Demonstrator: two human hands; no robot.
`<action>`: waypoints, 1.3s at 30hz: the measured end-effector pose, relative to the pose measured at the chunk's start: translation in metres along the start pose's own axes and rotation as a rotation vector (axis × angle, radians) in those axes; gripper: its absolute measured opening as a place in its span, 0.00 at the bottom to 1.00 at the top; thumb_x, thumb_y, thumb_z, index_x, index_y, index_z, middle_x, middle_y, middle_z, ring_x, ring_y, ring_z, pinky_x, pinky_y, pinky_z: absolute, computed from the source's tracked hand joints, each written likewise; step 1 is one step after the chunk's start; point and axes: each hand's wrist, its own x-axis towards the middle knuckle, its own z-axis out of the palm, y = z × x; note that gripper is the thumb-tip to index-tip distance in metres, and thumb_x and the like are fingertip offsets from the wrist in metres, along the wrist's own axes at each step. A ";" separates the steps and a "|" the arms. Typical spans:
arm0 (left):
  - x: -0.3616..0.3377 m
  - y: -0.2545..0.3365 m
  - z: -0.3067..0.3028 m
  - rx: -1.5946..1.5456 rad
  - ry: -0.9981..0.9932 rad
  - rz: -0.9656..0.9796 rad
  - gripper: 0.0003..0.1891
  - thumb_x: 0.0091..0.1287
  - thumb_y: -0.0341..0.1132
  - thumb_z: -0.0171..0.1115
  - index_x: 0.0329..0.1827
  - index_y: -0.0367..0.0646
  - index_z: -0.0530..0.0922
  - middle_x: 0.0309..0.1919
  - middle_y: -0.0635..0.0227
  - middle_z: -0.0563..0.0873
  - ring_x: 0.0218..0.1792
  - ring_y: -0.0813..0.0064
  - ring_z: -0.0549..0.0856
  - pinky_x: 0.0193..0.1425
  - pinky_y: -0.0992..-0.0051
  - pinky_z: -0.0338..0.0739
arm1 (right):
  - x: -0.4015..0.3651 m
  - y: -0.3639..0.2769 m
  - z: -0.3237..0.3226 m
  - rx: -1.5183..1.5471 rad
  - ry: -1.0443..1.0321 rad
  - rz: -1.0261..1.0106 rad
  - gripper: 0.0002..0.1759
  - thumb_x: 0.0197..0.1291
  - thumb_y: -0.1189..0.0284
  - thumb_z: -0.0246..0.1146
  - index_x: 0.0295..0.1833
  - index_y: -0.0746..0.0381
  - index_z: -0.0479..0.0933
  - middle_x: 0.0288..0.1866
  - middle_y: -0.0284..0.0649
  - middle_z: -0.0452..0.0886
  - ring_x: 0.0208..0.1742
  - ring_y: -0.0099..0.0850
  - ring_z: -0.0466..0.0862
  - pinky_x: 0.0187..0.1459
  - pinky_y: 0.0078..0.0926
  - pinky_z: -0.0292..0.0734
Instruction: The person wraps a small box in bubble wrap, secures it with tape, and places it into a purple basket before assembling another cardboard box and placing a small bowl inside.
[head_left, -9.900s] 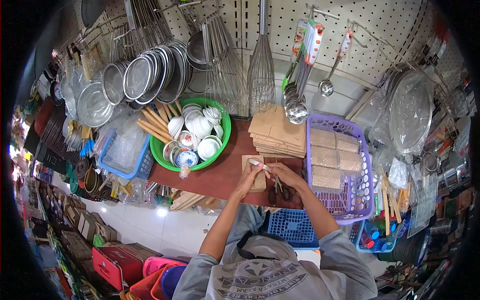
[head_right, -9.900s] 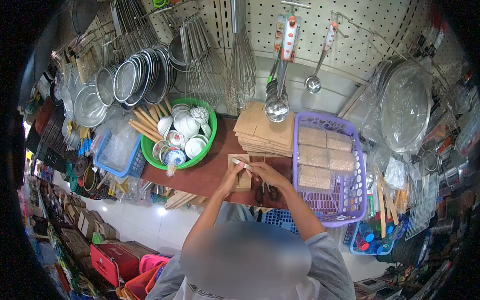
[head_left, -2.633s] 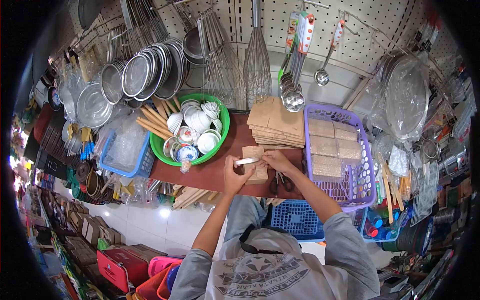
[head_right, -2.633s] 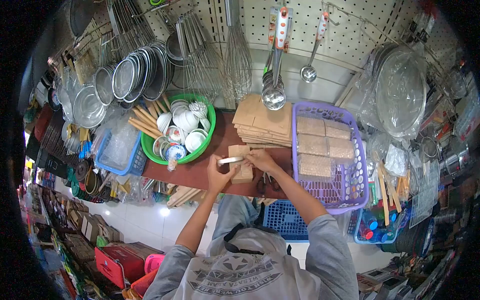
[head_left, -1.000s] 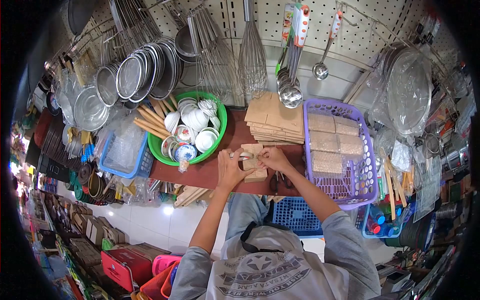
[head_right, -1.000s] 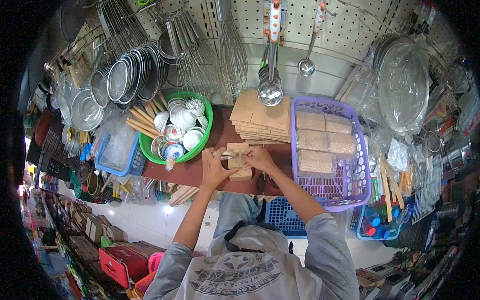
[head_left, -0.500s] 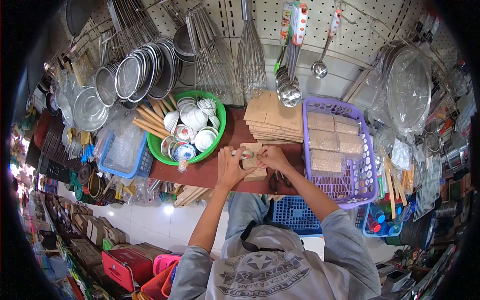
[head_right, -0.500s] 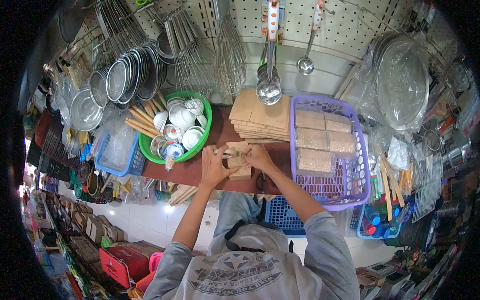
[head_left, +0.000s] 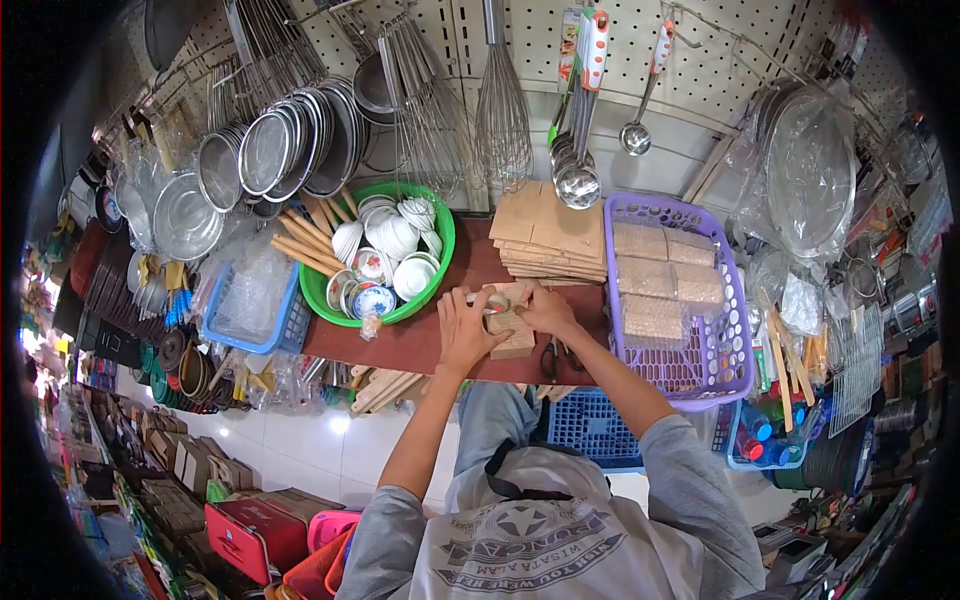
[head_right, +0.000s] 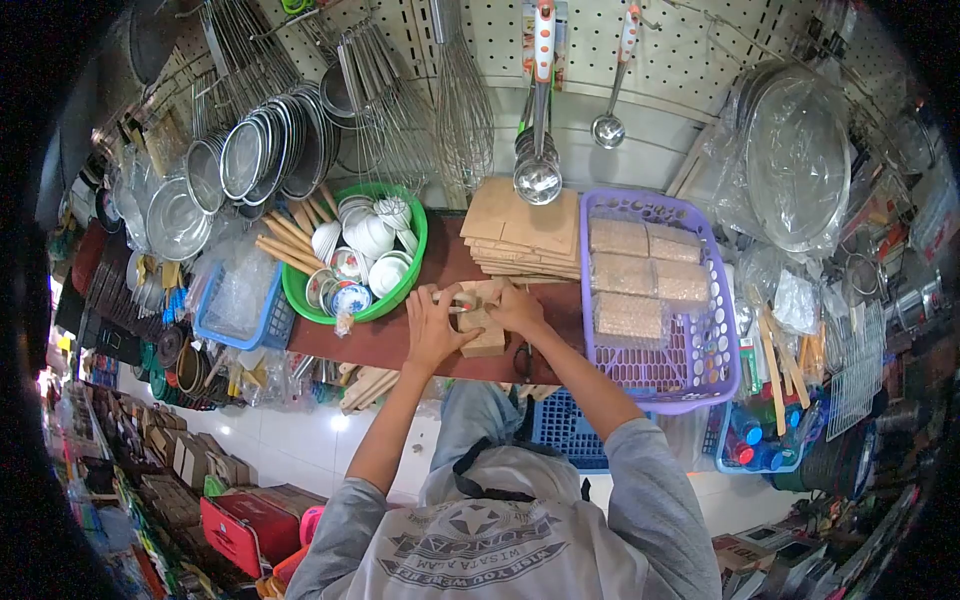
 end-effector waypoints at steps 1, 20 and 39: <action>0.000 0.001 0.000 0.002 0.003 -0.011 0.44 0.37 0.48 0.85 0.62 0.53 0.75 0.51 0.56 0.71 0.53 0.53 0.70 0.60 0.56 0.66 | 0.000 0.003 0.004 0.008 0.036 0.014 0.21 0.63 0.56 0.66 0.51 0.58 0.70 0.33 0.44 0.86 0.43 0.45 0.89 0.48 0.43 0.82; -0.007 0.004 -0.001 0.037 0.018 -0.047 0.44 0.39 0.48 0.84 0.63 0.55 0.75 0.50 0.57 0.71 0.53 0.54 0.70 0.59 0.57 0.66 | -0.063 0.019 0.010 -0.490 -0.200 0.306 0.47 0.62 0.64 0.62 0.82 0.60 0.48 0.60 0.54 0.83 0.56 0.49 0.86 0.52 0.42 0.84; -0.006 0.001 -0.001 0.009 0.024 -0.044 0.44 0.37 0.46 0.85 0.62 0.54 0.74 0.48 0.57 0.69 0.53 0.52 0.69 0.61 0.55 0.65 | -0.089 0.023 -0.020 0.127 -0.435 0.104 0.32 0.57 0.47 0.68 0.40 0.71 0.82 0.27 0.43 0.88 0.29 0.35 0.90 0.39 0.32 0.87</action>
